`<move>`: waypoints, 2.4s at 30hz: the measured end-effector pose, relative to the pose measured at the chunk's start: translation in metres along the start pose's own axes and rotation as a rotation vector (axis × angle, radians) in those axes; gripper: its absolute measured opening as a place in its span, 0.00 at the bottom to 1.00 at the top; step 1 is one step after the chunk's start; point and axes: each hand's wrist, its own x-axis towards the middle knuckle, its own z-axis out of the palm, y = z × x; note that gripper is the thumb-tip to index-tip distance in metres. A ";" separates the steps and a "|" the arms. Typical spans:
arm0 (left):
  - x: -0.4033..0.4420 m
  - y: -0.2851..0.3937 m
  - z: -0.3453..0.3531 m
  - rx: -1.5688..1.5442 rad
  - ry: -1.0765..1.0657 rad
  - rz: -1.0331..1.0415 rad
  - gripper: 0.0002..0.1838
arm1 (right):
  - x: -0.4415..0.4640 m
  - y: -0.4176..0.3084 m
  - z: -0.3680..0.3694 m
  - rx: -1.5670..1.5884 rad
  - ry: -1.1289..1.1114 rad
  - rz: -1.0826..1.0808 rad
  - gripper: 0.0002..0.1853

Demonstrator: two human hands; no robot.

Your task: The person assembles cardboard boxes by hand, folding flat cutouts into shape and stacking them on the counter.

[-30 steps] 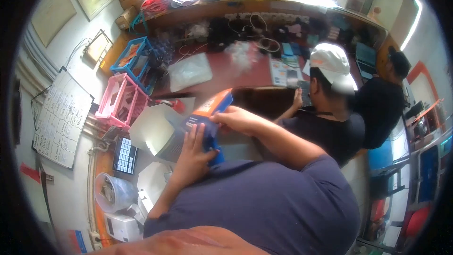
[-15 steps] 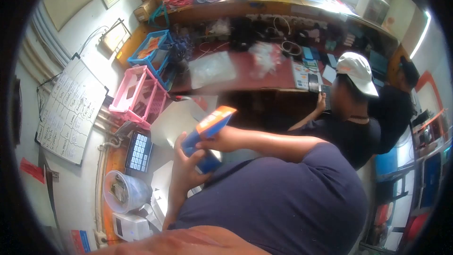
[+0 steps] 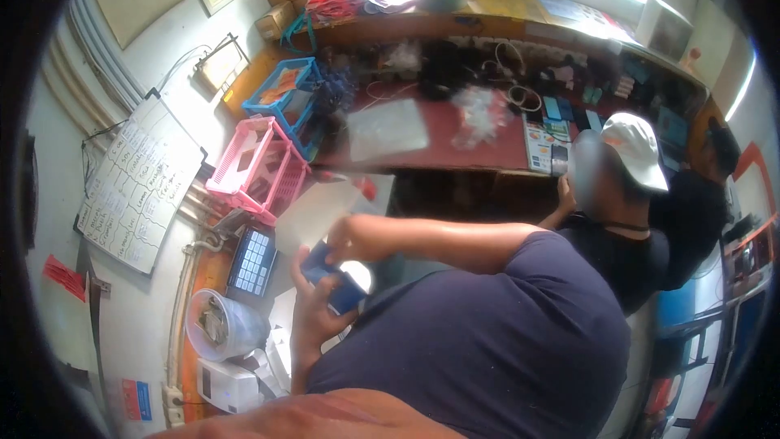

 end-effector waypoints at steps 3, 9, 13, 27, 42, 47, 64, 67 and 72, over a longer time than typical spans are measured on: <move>0.001 -0.003 0.002 0.048 0.036 0.000 0.34 | 0.000 0.010 0.025 0.116 0.011 0.012 0.19; 0.009 -0.021 0.025 0.230 0.077 0.013 0.36 | 0.008 0.007 0.020 -0.046 0.173 0.108 0.22; 0.013 -0.042 0.055 0.107 0.200 0.084 0.50 | 0.007 0.026 0.046 -0.116 0.230 0.016 0.27; 0.012 -0.086 0.078 -0.302 0.249 0.222 0.59 | 0.005 0.054 0.068 0.273 0.423 0.357 0.22; -0.020 -0.174 0.103 0.316 0.066 -0.431 0.25 | 0.030 0.022 0.006 0.116 0.498 0.057 0.22; -0.026 -0.154 0.122 0.384 0.175 -0.304 0.23 | 0.056 -0.004 0.031 -0.249 0.178 0.069 0.27; -0.057 -0.135 0.132 0.302 0.162 -0.041 0.25 | 0.112 0.081 0.114 -0.900 -0.220 -0.061 0.17; -0.057 -0.133 0.130 0.286 0.200 -0.021 0.24 | 0.111 0.081 0.118 -0.933 -0.253 -0.081 0.15; -0.052 -0.128 0.126 0.441 0.234 0.026 0.25 | 0.113 0.093 0.121 -0.887 -0.209 -0.091 0.09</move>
